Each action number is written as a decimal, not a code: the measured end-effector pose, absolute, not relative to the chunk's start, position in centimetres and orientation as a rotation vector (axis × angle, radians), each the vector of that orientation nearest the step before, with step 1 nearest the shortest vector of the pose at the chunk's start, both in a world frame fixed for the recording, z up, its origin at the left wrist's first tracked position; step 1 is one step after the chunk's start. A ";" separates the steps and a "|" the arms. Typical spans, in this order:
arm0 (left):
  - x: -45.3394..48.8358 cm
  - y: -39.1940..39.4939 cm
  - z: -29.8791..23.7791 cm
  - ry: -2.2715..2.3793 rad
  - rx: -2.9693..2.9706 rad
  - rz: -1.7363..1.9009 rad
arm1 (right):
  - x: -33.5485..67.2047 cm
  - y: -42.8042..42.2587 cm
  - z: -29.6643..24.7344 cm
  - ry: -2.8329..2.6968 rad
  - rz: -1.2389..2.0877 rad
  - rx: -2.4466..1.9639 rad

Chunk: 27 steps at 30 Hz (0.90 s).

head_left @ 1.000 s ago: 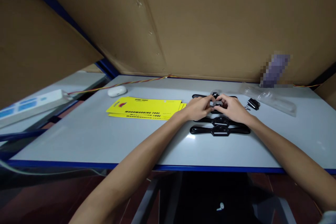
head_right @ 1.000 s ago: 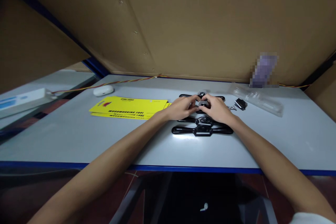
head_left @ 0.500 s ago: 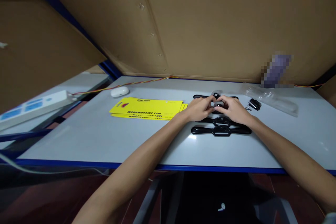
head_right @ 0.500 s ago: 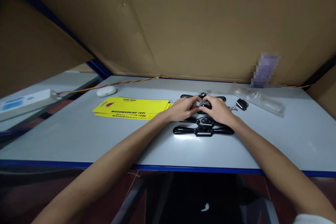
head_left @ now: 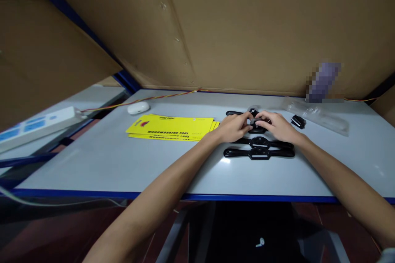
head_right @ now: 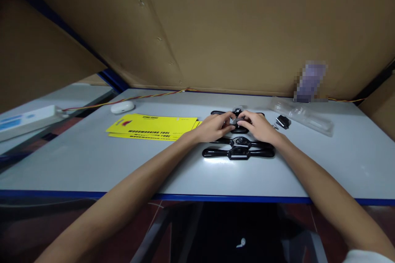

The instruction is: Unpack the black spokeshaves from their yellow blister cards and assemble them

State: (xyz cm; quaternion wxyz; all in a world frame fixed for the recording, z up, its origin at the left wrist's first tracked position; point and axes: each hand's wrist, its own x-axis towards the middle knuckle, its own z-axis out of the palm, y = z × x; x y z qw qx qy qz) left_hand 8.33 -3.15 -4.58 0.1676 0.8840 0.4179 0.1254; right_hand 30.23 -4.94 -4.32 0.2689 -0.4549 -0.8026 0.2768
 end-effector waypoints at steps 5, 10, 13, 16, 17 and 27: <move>8.3 -3.1 -4.8 1.166 2.510 0.376 | 29.4 -5.2 -4.6 -2.123 0.680 -1.318; 8.3 -3.1 -4.7 1.134 2.500 0.374 | 29.7 -5.5 -4.3 -2.174 0.529 -1.299; 8.4 -3.3 -4.5 1.110 2.494 0.375 | 29.9 -5.8 -4.1 -2.316 0.399 -1.218; 8.5 -3.4 -4.4 1.113 2.500 0.370 | 29.9 -6.1 -3.9 -2.396 0.361 -1.193; 8.5 -3.4 -4.4 1.117 2.506 0.365 | 29.9 -6.2 -3.8 -2.405 0.362 -1.192; 8.3 -3.4 -4.4 1.128 2.557 0.357 | 30.7 -5.6 -4.5 -2.439 0.054 -0.940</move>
